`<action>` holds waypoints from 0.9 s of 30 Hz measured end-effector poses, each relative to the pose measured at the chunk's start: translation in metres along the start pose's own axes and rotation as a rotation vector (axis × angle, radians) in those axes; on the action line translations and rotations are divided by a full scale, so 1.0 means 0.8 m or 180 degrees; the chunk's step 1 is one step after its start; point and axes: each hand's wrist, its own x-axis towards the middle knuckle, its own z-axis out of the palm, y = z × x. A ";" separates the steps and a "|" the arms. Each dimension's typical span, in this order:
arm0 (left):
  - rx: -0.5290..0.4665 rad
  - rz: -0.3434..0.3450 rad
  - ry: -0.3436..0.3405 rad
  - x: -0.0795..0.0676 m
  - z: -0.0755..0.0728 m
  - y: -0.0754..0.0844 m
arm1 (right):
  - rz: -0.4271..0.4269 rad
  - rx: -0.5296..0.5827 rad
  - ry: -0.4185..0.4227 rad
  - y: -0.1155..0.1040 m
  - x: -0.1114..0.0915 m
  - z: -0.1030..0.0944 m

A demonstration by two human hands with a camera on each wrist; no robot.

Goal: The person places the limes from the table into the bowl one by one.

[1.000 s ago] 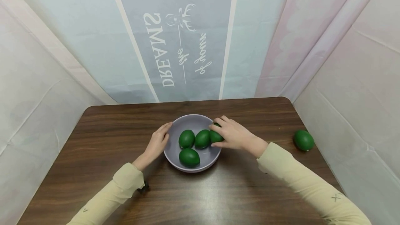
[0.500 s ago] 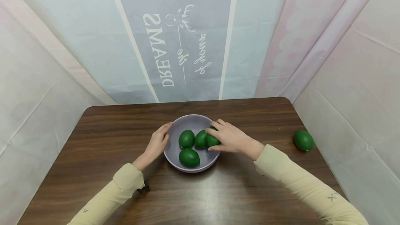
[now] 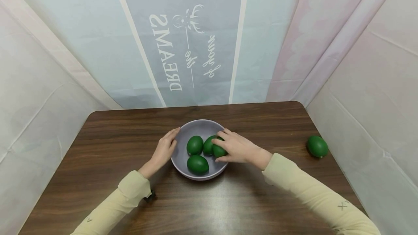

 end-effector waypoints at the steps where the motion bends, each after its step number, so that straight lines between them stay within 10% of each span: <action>1: 0.0001 -0.0004 -0.0004 0.000 0.000 0.000 | 0.0004 0.0004 -0.0017 -0.001 0.001 0.001; 27: 0.0019 -0.0008 -0.0031 -0.001 -0.001 0.001 | 0.0094 -0.0051 -0.0240 -0.010 0.003 0.024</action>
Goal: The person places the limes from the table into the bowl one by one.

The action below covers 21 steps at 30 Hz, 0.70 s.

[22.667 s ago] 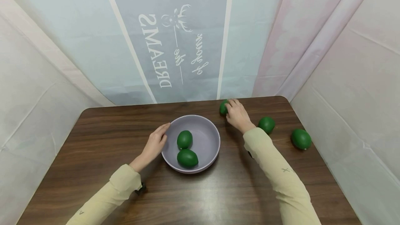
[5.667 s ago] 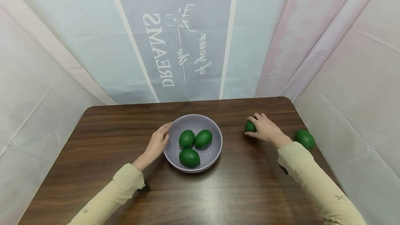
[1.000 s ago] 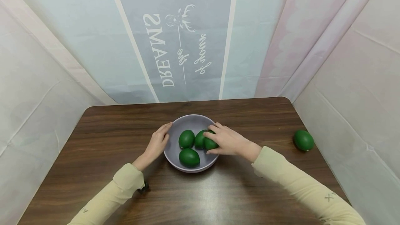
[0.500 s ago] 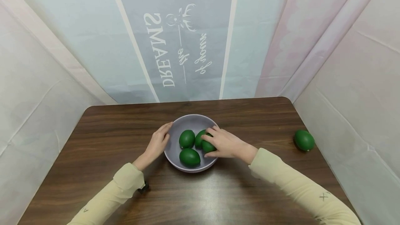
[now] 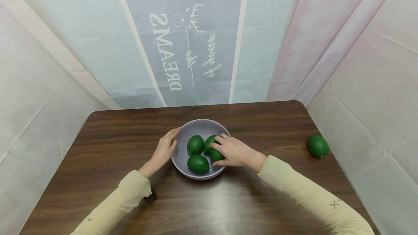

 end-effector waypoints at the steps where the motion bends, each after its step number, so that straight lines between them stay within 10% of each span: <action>1: 0.0000 0.0007 0.0003 0.000 0.000 0.000 | 0.0001 0.0005 -0.0005 0.000 0.000 0.001; 21: -0.0008 0.0026 0.0069 0.000 0.000 0.000 | -0.0157 -0.0073 0.0191 0.003 -0.004 -0.010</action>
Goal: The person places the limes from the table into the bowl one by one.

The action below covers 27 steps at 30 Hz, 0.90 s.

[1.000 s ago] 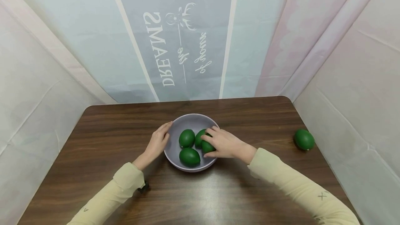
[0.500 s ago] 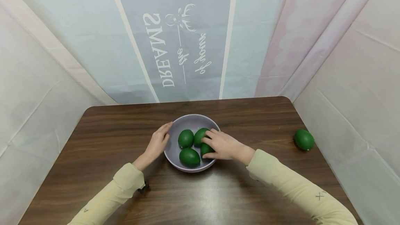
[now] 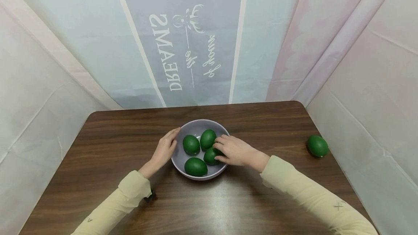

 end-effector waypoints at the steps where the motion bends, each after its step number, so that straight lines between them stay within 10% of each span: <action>1: -0.0008 0.0006 0.0004 0.000 0.000 0.000 | 0.0012 0.0005 0.0007 0.001 -0.001 -0.002; 27: 0.0011 -0.0036 -0.0050 0.001 0.000 0.000 | 0.0693 -0.0207 0.0198 0.034 -0.060 -0.024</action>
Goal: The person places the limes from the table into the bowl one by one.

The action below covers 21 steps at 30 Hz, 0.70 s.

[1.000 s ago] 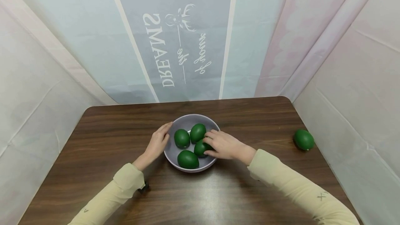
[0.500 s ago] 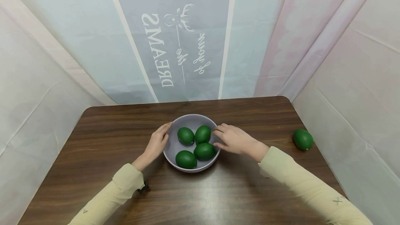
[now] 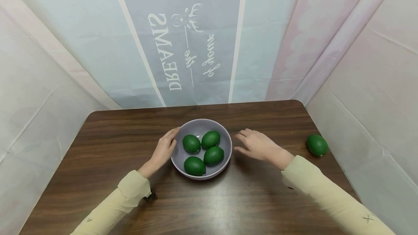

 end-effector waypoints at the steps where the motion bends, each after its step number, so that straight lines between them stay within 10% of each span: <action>1: 0.0001 0.0004 0.0000 0.000 0.000 0.000 | 0.0032 -0.0032 -0.0007 0.002 -0.002 0.000; 21: 0.0010 -0.0032 -0.0037 0.000 0.000 0.001 | 0.0435 -0.0096 -0.0031 0.030 -0.035 -0.001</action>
